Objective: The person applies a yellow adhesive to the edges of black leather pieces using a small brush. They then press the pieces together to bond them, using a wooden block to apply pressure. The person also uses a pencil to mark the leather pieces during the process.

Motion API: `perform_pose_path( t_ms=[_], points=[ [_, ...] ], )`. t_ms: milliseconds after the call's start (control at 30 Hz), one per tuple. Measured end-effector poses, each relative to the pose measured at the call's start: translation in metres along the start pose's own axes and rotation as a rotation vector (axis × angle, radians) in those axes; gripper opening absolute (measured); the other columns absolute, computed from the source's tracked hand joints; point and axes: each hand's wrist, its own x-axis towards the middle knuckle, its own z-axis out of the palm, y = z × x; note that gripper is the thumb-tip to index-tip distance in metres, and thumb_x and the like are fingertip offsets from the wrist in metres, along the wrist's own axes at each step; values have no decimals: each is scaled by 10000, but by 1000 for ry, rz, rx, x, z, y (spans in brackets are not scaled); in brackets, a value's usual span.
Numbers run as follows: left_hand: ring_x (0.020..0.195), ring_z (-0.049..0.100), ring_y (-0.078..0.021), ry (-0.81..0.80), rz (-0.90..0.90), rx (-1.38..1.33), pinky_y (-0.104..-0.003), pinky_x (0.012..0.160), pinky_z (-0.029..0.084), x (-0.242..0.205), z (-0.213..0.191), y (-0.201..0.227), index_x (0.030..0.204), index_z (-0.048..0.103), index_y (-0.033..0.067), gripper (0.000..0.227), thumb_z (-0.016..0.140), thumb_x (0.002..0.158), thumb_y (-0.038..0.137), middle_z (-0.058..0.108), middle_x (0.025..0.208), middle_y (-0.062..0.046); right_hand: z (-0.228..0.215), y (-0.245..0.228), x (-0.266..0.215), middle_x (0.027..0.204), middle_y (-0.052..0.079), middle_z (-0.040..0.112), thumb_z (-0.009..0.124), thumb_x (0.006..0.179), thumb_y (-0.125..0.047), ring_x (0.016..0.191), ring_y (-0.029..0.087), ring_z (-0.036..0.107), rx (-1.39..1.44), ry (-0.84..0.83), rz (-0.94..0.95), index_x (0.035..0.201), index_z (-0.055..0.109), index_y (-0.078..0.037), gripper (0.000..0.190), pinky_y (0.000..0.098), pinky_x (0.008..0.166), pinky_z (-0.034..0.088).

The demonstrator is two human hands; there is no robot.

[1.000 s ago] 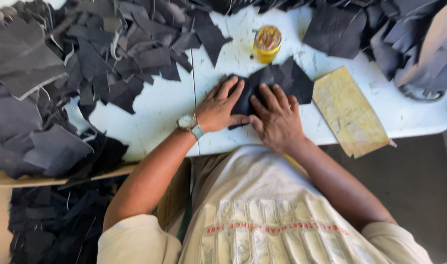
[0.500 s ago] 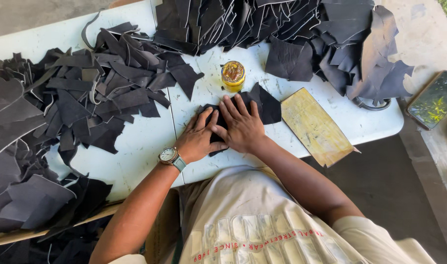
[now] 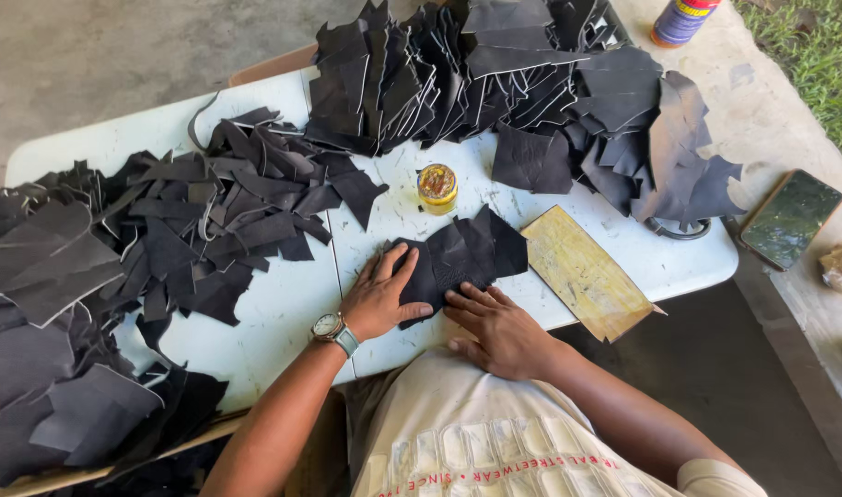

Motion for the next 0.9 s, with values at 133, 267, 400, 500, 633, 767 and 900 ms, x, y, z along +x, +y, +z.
perform_pose_path(
  t_ms=[133,267,400,500,633,767,900],
  points=[
    [1476,269,-429,70,-17,-223,-468,1187,292,0,-6,-2,1575,305,109,1102,796,720,602,249,1618,-213,-8,3,-15,1499,122,563,641,939,-381,1484,334,398,94,103,25,1283,688,-125,431,486,1223,310],
    [1430,408,-395,448,-117,-473,-458,1198,362,15,12,-15,1590,286,-14,1072,898,819,411,409,1531,-281,-2,10,-24,1507,185,500,711,872,-347,1451,398,372,-30,260,114,1273,683,-99,472,518,1159,304],
    [1242,594,-278,350,-413,-1025,-381,1055,492,43,18,-35,1489,390,-28,926,879,722,144,605,1331,-231,3,19,-22,1504,202,489,744,850,-329,1458,408,348,-9,278,109,1271,686,-89,488,520,1156,294],
    [1171,660,-251,216,-372,-1316,-344,1003,562,51,15,-49,1385,568,-84,676,838,772,2,675,1283,-235,1,31,-30,1538,245,480,761,875,-206,1488,404,383,250,403,68,1320,634,-62,484,473,1179,349],
    [1174,666,-210,233,-157,-1141,-311,1016,550,47,-1,-51,1305,674,-93,493,805,832,-46,708,1292,-202,2,40,-29,1457,178,562,799,835,-151,1386,323,549,443,550,212,1374,524,-37,615,419,1146,438],
    [1083,635,-195,252,-340,-1441,-330,975,549,39,-16,-43,1424,535,44,711,767,763,-77,627,1222,-139,-1,40,-20,1397,183,569,818,781,-128,1277,320,592,404,576,289,1399,511,-23,698,402,1065,482],
    [1183,627,-219,66,-322,-1716,-363,1060,497,37,-10,-27,1435,532,-4,656,778,827,-13,624,1333,-138,-13,42,-7,1378,158,612,819,802,-99,1272,340,616,276,597,199,1355,593,-45,600,413,1081,493]
  ],
)
